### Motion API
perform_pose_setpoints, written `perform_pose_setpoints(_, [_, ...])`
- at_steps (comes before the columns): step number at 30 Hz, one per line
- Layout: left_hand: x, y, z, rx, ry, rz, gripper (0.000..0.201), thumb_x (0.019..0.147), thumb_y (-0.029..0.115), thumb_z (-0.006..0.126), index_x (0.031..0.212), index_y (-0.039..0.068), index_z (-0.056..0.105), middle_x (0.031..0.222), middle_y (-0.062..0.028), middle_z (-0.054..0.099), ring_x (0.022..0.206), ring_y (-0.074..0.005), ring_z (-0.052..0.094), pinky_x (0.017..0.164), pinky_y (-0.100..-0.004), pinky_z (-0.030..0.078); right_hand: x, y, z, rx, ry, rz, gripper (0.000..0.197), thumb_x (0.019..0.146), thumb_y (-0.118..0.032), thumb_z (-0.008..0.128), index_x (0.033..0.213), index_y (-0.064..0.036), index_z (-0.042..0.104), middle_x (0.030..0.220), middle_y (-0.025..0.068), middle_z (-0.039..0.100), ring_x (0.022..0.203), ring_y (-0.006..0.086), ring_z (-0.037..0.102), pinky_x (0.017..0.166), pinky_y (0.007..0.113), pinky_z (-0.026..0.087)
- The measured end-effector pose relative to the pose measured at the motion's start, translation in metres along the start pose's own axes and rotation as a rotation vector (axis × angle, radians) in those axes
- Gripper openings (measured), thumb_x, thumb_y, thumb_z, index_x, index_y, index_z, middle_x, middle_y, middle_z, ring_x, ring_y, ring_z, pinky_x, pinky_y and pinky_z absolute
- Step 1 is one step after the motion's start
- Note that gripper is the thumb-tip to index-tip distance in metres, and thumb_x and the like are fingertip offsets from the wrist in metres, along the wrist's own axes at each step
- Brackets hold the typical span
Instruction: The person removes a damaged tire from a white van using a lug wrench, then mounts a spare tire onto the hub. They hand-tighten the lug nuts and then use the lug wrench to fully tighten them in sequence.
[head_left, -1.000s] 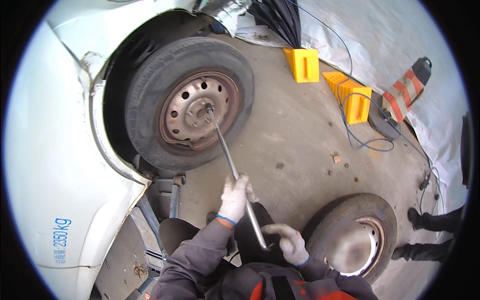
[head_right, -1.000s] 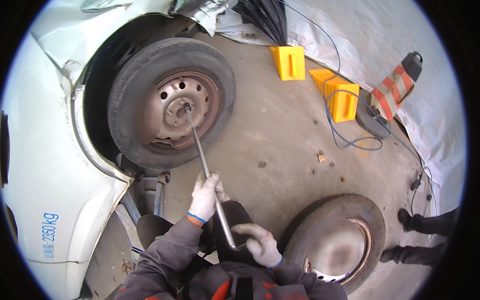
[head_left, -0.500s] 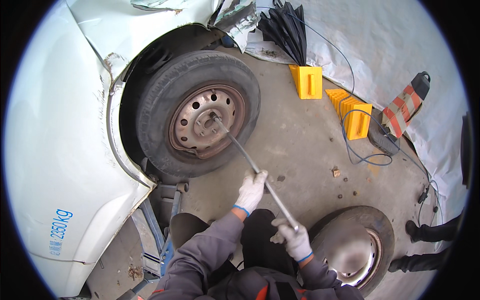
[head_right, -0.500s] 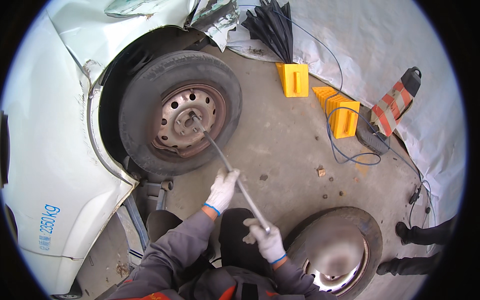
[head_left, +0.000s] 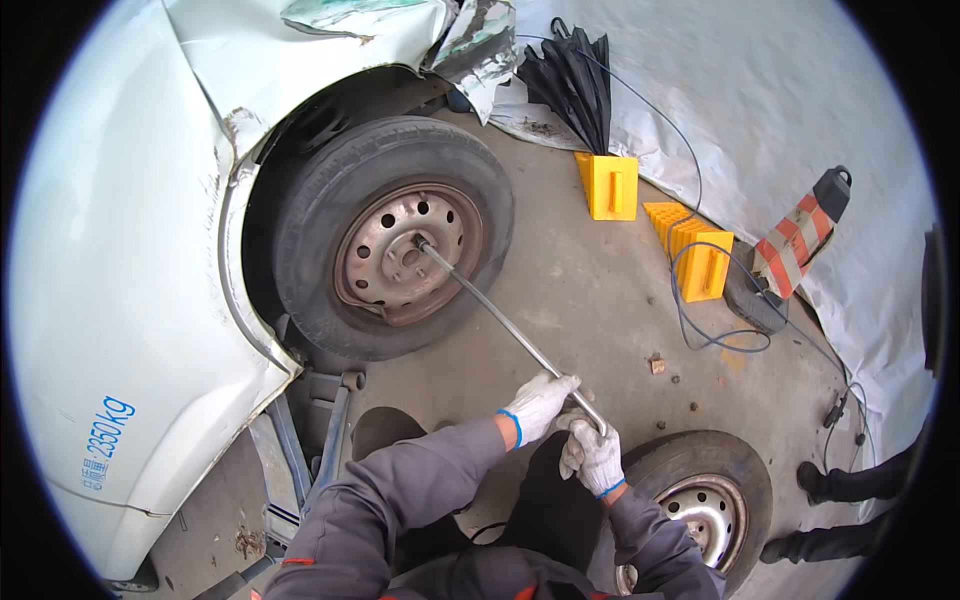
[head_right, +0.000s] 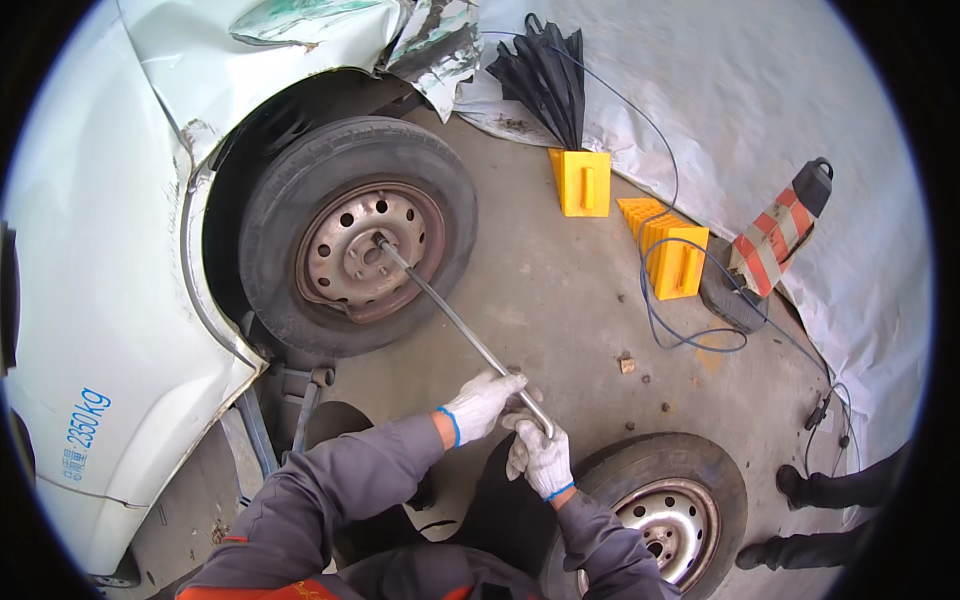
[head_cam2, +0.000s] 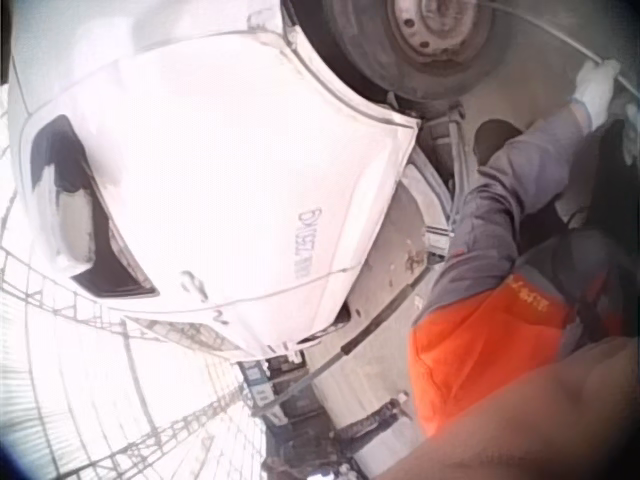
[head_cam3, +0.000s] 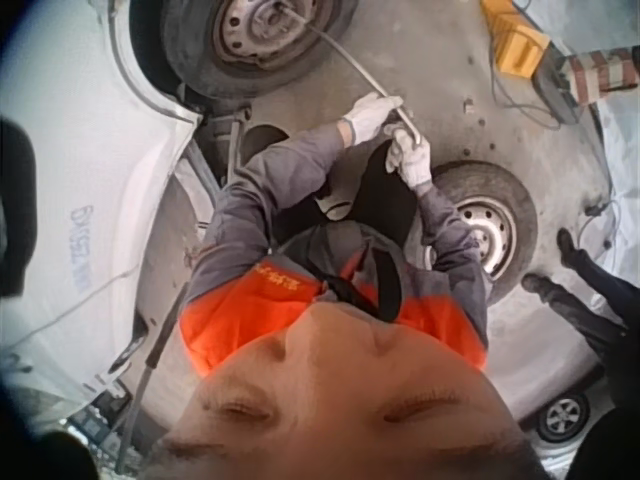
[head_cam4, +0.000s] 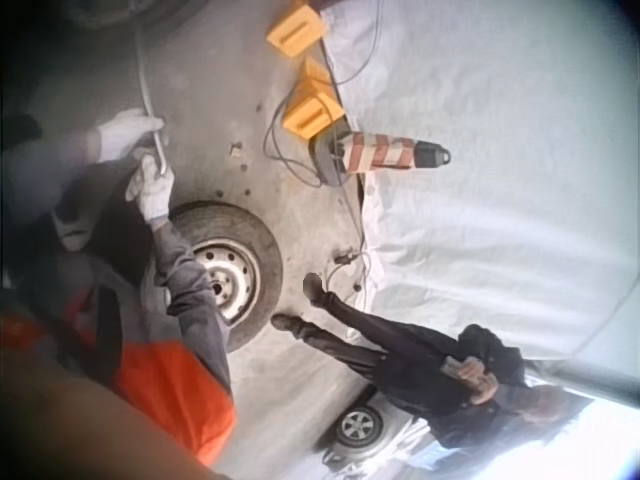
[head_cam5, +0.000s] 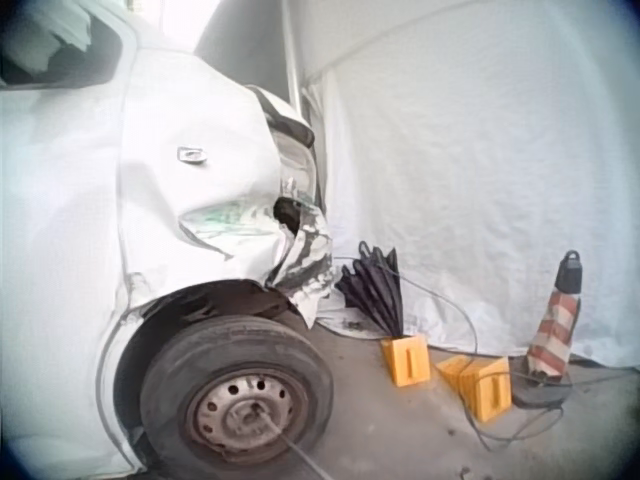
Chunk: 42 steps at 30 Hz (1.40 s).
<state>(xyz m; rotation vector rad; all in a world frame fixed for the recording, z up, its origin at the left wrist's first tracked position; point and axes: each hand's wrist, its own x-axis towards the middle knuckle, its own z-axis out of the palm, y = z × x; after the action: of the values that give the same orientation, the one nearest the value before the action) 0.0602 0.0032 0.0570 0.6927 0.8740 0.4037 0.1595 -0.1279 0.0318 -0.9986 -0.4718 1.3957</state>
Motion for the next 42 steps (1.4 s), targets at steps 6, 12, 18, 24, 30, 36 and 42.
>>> perform_pose_setpoints(6, [-0.003, 0.016, 0.030, 0.171, 0.198, -0.011, 0.022, 0.099, 0.018, 0.053, 0.108, -0.001, 0.057, 0.095, -0.0140, 0.070, 0.075, -0.0247, 0.069, 0.056, -0.0352, 0.057, 0.008, -0.012, 0.004, 0.078, -0.005, 0.056, 0.020, 0.097, -0.020, 0.062, 0.096, -0.0009, 0.060, 0.054, 0.0008, 0.042, 0.040, 0.0152, 0.044, 0.035, 0.033, 0.041])
perform_pose_setpoints(12, [0.009, -0.012, 0.015, 0.182, 0.283, 0.175, 0.028, 0.094, 0.024, 0.056, 0.103, -0.002, 0.062, 0.080, -0.0154, 0.069, 0.067, -0.0243, 0.068, 0.060, -0.0399, 0.054, 0.004, -0.014, 0.004, 0.148, -0.102, 0.235, 0.028, 0.095, -0.029, 0.059, 0.086, -0.0032, 0.058, 0.051, 0.0001, 0.037, 0.038, 0.0155, 0.038, 0.036, 0.032, 0.033])
perform_pose_setpoints(18, [0.002, -0.003, 0.042, -0.170, 0.332, 0.100, 0.013, 0.094, 0.011, 0.053, 0.091, -0.002, 0.054, 0.070, -0.0108, 0.058, 0.065, -0.0270, 0.064, 0.069, -0.0433, 0.058, 0.019, -0.005, -0.026, -0.347, -0.199, -0.205, 0.020, 0.092, -0.025, 0.063, 0.084, -0.0076, 0.062, 0.057, 0.0046, 0.050, 0.043, 0.0241, 0.050, 0.041, 0.039, 0.042])
perform_pose_setpoints(24, [-0.003, 0.002, 0.038, -0.364, 0.245, 0.109, 0.010, 0.093, 0.009, 0.054, 0.099, 0.002, 0.050, 0.068, -0.0066, 0.050, 0.057, -0.0238, 0.055, 0.086, -0.0474, 0.058, 0.039, -0.045, -0.039, -1.454, -0.259, -0.756, 0.015, 0.083, -0.019, 0.067, 0.095, -0.0093, 0.068, 0.071, 0.0089, 0.065, 0.061, 0.0313, 0.065, 0.054, 0.043, 0.051])
perform_pose_setpoints(30, [0.010, 0.002, 0.035, -0.293, 0.339, 0.153, 0.021, 0.099, 0.014, 0.057, 0.115, 0.006, 0.047, 0.076, -0.0067, 0.056, 0.064, -0.0259, 0.063, 0.069, -0.0478, 0.060, 0.051, -0.088, -0.062, -1.583, 0.316, -0.880, 0.034, 0.078, -0.027, 0.081, 0.098, -0.0038, 0.067, 0.073, 0.0114, 0.065, 0.070, 0.0301, 0.066, 0.063, 0.043, 0.052])
perform_pose_setpoints(36, [0.010, 0.010, 0.045, -0.373, 0.295, 0.181, 0.017, 0.101, 0.015, 0.055, 0.112, 0.006, 0.046, 0.073, -0.0068, 0.054, 0.060, -0.0248, 0.059, 0.068, -0.0493, 0.060, 0.056, -0.043, -0.068, -0.767, 0.359, -0.374, 0.028, 0.095, -0.020, 0.070, 0.113, 0.0005, 0.063, 0.075, 0.0103, 0.069, 0.060, 0.0178, 0.067, 0.058, 0.030, 0.053])
perform_pose_setpoints(42, [0.012, 0.004, 0.044, -0.372, 0.300, 0.194, 0.026, 0.100, 0.019, 0.057, 0.118, 0.005, 0.043, 0.077, -0.0080, 0.053, 0.060, -0.0240, 0.058, 0.062, -0.0452, 0.059, 0.039, -0.062, -0.052, -0.566, 0.224, -0.218, 0.030, 0.092, -0.004, 0.065, 0.120, 0.0035, 0.058, 0.090, 0.0143, 0.071, 0.075, 0.0206, 0.070, 0.067, 0.034, 0.056])
